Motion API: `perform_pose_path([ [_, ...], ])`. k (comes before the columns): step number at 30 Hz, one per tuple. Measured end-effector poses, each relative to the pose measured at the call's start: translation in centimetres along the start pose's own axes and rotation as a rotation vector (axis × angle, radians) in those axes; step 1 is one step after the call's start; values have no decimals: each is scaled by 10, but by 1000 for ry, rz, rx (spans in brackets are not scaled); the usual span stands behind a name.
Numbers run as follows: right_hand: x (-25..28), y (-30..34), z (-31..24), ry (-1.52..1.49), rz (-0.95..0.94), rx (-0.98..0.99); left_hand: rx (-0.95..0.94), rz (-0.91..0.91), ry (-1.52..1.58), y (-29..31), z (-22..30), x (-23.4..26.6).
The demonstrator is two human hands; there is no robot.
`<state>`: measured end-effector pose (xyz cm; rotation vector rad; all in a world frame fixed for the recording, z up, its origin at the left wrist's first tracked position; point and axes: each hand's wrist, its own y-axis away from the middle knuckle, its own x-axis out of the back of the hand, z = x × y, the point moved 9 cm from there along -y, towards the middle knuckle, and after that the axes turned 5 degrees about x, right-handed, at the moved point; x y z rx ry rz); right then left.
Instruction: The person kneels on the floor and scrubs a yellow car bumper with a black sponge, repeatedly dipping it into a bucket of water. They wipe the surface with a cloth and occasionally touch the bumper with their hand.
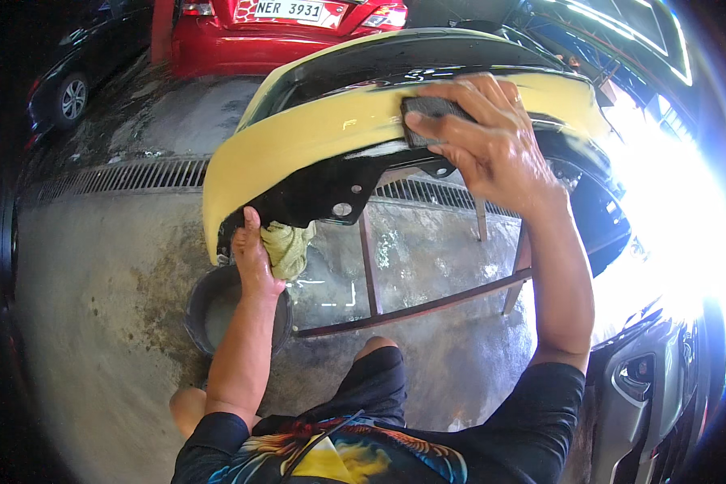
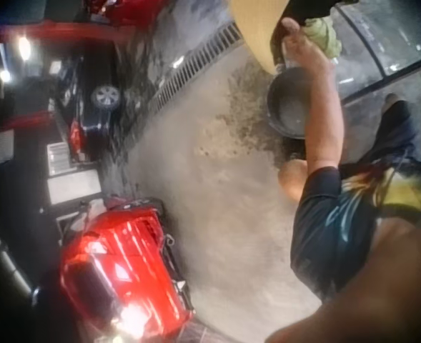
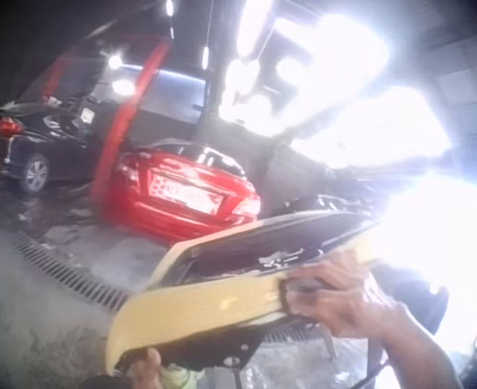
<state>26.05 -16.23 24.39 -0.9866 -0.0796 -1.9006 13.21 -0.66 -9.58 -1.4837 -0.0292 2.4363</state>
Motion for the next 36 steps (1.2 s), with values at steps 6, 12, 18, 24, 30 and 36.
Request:
perform_pose_path([
  [6,-15,-15,15,-61,-24,-35,-1,7,4,7,6,-13],
  [12,23,0,-12,-18,69,28,20,-20,-38,6,4,-13],
  [18,-12,-26,14,-71,4,-16,41,56,-37,9,10,-21],
  [24,10,-6,0,-10,18,-7,-62,135,1,12,10,-20],
  [30,-14,-37,8,-57,49,-2,-12,36,-60,6,6,-9],
  [36,11,9,-9,-14,116,37,-52,93,-30,8,11,-14],
])
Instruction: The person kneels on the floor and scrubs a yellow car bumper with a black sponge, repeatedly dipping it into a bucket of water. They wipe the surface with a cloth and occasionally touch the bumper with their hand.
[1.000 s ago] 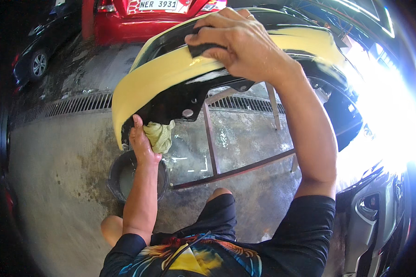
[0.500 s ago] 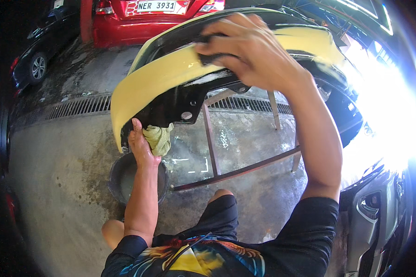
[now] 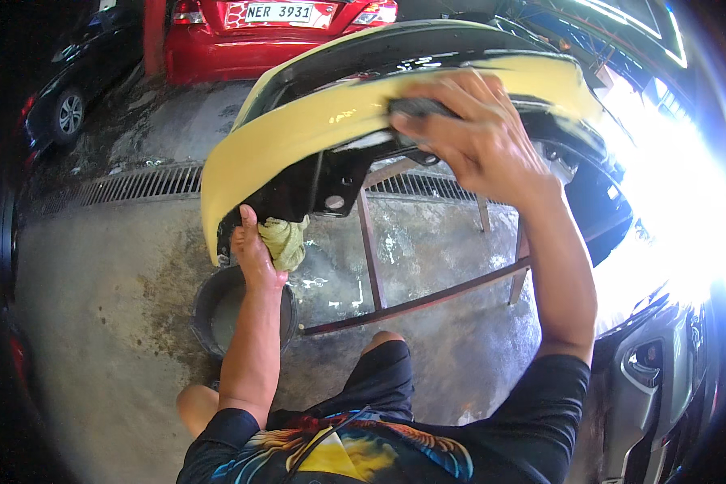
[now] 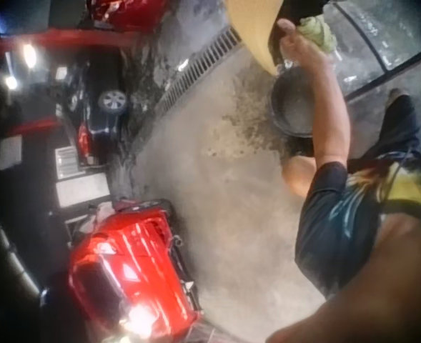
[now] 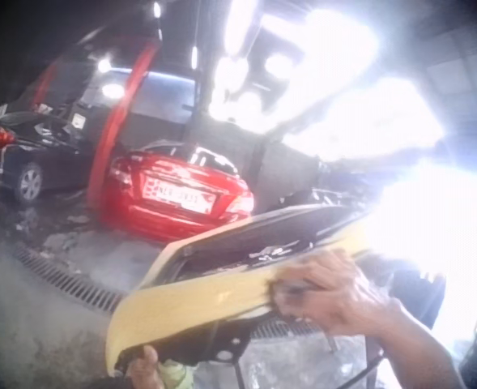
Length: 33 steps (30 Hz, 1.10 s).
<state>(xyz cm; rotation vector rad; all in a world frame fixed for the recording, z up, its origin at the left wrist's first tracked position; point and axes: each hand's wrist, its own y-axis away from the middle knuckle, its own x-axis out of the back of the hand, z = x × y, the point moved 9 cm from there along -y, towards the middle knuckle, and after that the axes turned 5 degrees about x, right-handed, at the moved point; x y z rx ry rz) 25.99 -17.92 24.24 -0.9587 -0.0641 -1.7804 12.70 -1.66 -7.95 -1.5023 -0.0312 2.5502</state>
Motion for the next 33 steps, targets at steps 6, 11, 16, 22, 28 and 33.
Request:
perform_pose_path([
  [6,-39,-30,13,-35,-110,-58,-61,10,29,6,6,-6],
  [11,-20,0,12,-9,-163,-56,-40,86,11,-1,-2,5],
  [16,-10,8,9,-14,-99,-42,-60,25,27,-1,-2,2],
  [22,-28,-47,5,-143,-69,-16,-58,90,-25,-2,0,7],
  [28,-3,-15,-2,-46,-93,-33,-69,37,-3,-3,-2,6],
  [33,-38,-25,13,-77,-96,-49,-66,77,-25,1,5,4],
])
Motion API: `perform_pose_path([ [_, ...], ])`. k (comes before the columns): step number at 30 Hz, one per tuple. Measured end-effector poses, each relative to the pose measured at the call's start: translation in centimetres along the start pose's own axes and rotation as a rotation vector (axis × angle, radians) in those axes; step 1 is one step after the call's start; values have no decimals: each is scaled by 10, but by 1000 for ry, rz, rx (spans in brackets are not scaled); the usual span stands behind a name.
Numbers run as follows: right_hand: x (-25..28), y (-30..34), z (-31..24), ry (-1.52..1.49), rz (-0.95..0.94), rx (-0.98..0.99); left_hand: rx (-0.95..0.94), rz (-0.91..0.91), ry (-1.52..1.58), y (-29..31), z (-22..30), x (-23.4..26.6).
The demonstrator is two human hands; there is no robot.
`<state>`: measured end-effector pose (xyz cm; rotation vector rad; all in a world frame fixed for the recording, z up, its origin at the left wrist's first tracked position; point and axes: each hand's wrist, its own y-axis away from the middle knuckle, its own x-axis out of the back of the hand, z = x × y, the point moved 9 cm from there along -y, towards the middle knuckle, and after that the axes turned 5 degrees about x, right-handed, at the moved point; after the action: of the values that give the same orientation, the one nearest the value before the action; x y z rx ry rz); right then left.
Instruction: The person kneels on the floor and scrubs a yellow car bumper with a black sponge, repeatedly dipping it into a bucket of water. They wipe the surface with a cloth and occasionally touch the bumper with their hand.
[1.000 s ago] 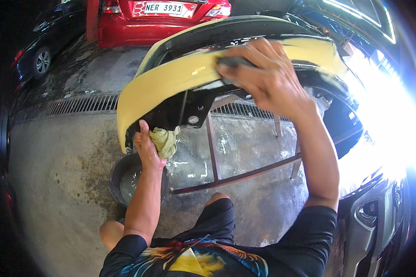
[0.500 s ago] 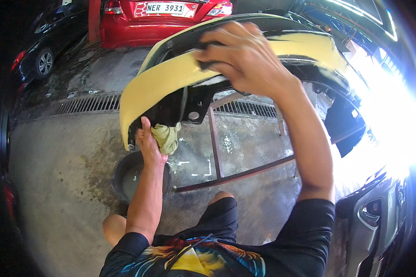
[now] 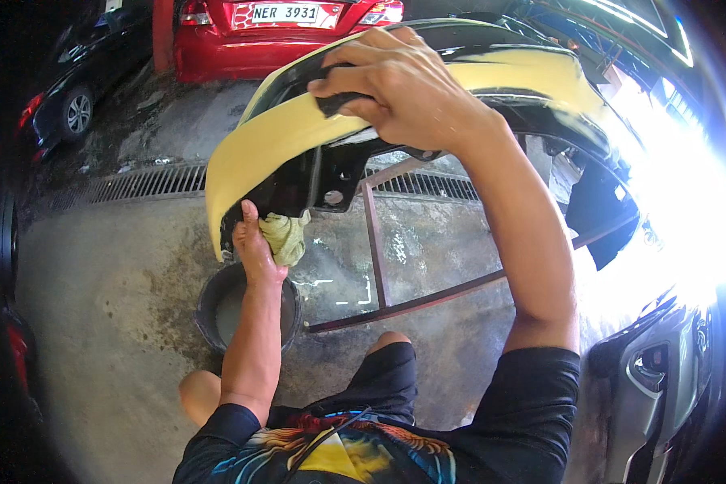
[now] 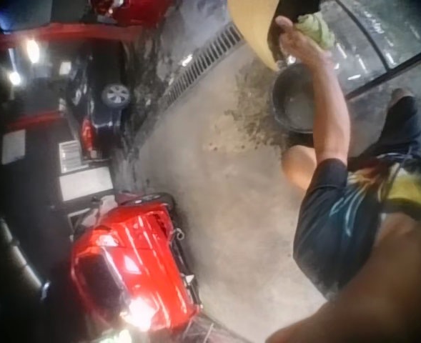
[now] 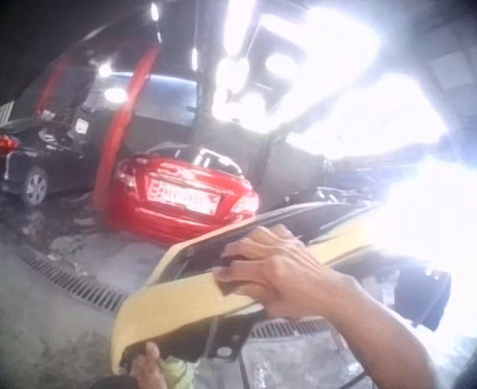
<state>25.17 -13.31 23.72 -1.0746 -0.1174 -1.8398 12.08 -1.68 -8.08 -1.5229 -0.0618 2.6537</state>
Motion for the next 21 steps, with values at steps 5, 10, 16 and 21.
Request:
perform_pose_path([
  [5,22,23,-4,-1,-48,-59,30,-6,-15,-1,-2,-4],
  [10,18,1,-6,-5,-68,-69,54,40,6,-4,-6,5],
  [16,21,-12,-7,-3,-86,-72,30,-6,-18,-4,-7,4],
  [21,37,12,3,58,-53,-95,-11,2,-9,-4,-6,8],
])
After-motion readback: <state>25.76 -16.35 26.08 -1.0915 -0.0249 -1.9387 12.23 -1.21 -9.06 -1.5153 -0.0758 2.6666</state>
